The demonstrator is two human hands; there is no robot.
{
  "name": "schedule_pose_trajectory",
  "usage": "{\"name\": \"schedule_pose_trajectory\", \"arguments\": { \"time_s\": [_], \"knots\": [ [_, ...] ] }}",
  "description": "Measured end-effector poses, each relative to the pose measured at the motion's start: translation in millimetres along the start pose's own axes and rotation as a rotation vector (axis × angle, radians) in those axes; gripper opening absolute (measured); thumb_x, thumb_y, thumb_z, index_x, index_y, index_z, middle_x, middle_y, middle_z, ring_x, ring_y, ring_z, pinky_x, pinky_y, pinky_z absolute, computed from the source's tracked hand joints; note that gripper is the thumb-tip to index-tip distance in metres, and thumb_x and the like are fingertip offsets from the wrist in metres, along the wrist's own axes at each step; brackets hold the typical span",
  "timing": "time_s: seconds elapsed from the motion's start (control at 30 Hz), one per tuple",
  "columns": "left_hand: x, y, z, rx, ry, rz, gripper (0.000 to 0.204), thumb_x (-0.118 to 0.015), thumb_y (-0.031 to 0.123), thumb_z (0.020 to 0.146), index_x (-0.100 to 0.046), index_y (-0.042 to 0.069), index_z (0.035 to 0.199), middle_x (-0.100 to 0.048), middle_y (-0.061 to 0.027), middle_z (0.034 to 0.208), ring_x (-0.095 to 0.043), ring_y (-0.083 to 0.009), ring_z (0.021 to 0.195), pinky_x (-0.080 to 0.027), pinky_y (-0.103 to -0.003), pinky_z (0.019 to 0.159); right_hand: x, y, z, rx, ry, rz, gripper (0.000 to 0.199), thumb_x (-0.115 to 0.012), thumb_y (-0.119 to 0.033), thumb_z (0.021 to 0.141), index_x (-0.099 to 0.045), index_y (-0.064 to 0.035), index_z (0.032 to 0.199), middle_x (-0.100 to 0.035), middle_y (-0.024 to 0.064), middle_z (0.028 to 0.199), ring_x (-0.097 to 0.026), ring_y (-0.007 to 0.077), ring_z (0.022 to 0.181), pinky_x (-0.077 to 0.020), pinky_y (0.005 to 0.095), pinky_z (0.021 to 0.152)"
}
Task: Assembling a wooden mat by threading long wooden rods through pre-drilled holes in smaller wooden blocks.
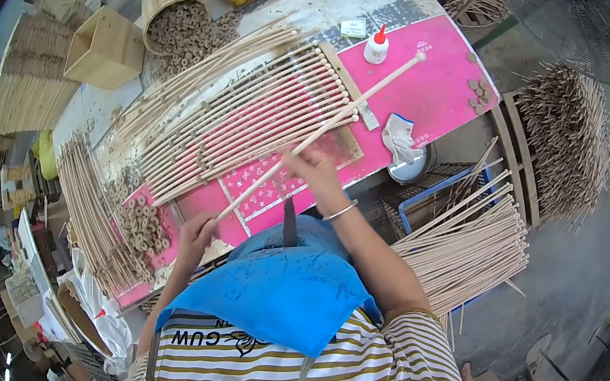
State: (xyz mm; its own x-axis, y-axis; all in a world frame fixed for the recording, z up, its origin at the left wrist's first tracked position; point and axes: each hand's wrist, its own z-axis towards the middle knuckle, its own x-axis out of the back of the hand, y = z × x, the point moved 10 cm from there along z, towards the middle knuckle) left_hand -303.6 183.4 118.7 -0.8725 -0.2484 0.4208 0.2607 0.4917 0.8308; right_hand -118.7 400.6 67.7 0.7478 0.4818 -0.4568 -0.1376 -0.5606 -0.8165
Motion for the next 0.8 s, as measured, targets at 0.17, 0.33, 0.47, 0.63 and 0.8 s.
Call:
{"name": "schedule_pose_trajectory", "arguments": {
  "time_s": [0.17,0.33,0.47,0.63,0.8],
  "knots": [
    [37.1,-84.2,-33.8,0.192,-0.096,-0.161,0.025,-0.062,0.023,0.104,-0.073,0.002,0.098,-0.057,0.0035,0.068,-0.048,-0.0059,0.060,-0.039,-0.024,0.055,59.5,-54.2,11.4,0.088,0.085,0.199,0.030,-0.065,-0.017,0.101,-0.068,0.0004,0.125,-0.067,-0.0032,0.094,-0.060,0.0030,0.079,-0.0505,0.0197,0.074],
    [51.9,-96.3,-41.0,0.218,-0.115,-0.237,0.024,-0.064,0.024,0.103,-0.070,0.001,0.106,-0.062,0.0003,0.080,-0.053,-0.0066,0.069,-0.043,-0.023,0.062,58.9,-75.4,7.9,0.091,0.088,0.119,0.033,-0.066,-0.017,0.101,-0.067,0.0008,0.128,-0.063,-0.0052,0.090,-0.058,0.0030,0.080,-0.0479,0.0187,0.073],
    [33.3,-53.7,-23.7,0.203,-0.249,-0.174,0.031,-0.059,0.024,0.105,-0.065,0.002,0.127,-0.066,-0.0016,0.088,-0.057,-0.0080,0.075,-0.048,-0.024,0.069,54.8,-76.1,4.2,0.103,0.063,0.086,0.033,-0.068,-0.016,0.100,-0.067,0.0001,0.129,-0.066,-0.0038,0.091,-0.059,0.0042,0.080,-0.0508,0.0212,0.077],
    [1.5,-44.5,-18.5,0.243,-0.403,-0.143,0.033,-0.055,0.027,0.108,-0.068,0.004,0.129,-0.064,-0.0001,0.080,-0.054,-0.0069,0.068,-0.044,-0.023,0.061,48.1,-73.8,0.8,0.109,0.034,0.098,0.032,-0.067,-0.016,0.100,-0.068,-0.0007,0.128,-0.066,-0.0041,0.090,-0.059,0.0039,0.080,-0.0478,0.0207,0.073],
    [20.6,-52.0,-13.5,0.108,-0.121,-0.211,0.014,-0.070,0.015,0.098,-0.069,0.002,0.103,-0.061,0.0002,0.083,-0.057,-0.0082,0.074,-0.048,-0.025,0.067,47.3,-71.1,0.0,0.114,0.034,0.090,0.032,-0.067,-0.017,0.100,-0.068,-0.0013,0.128,-0.065,-0.0044,0.088,-0.058,0.0035,0.080,-0.0459,0.0200,0.071]
  ]
}}
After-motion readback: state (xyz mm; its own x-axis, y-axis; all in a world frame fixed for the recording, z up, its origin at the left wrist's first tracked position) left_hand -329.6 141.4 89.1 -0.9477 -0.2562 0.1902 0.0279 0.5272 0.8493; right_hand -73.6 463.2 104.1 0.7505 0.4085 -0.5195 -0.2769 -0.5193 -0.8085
